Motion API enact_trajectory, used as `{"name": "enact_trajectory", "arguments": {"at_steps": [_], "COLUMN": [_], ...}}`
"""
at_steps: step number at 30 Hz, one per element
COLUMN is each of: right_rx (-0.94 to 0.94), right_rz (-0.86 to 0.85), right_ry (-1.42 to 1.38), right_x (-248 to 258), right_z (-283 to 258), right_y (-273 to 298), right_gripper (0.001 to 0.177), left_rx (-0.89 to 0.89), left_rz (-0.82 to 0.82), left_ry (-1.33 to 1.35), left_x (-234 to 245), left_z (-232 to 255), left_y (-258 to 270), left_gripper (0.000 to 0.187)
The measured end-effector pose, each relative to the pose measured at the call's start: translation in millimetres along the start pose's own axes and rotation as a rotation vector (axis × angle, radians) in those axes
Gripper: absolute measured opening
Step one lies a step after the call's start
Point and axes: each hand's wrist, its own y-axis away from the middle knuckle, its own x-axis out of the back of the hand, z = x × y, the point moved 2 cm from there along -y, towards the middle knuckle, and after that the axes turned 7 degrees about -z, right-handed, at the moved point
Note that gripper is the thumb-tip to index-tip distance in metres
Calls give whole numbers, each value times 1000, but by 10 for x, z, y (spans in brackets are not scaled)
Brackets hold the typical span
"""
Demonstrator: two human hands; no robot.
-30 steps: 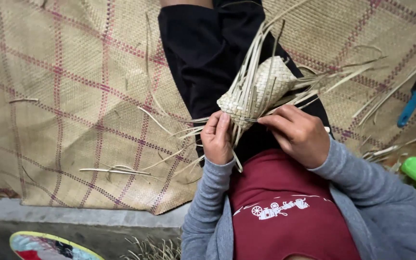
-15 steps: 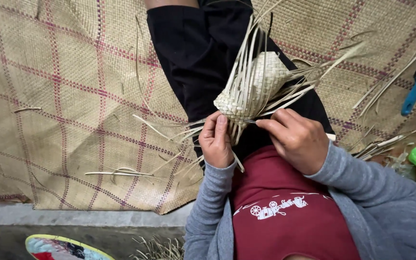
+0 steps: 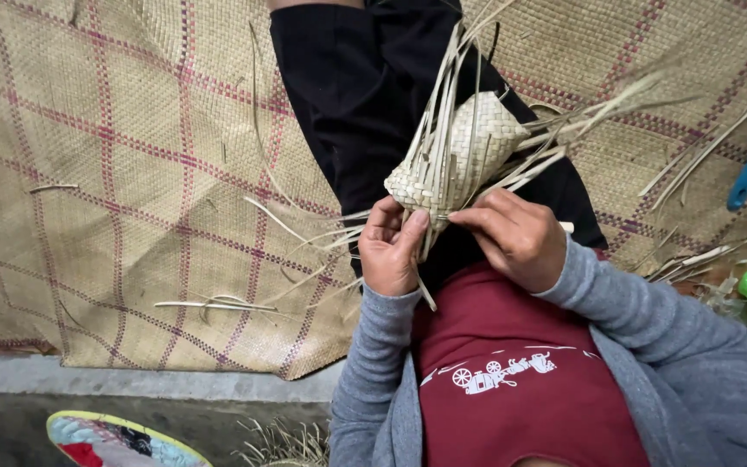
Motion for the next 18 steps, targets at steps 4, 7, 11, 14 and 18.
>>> {"name": "enact_trajectory", "arguments": {"at_steps": [4,7,11,14,18], "right_rx": [17,19,-23,-51,-80], "right_rz": [-6,-13,-84,-129,-204], "right_ry": [4,3,-15,1,76], "right_x": [1,35,74,125,197], "right_z": [-4,-19,-26,-75,-148], "right_y": [-69,-95,-109,-127,-162], "right_gripper": [16,14,16,15,14], "left_rx": [-3,-1,-13,-35,-56], "left_rz": [5,38,23,21,31], "left_ry": [23,168,87,45,-62], "left_x": [19,128,128,85,71], "left_z": [-14,-134,-121,-55,-15], "left_y": [-3,9,75,106,100], "left_gripper": [22,9,14,15,15]}}
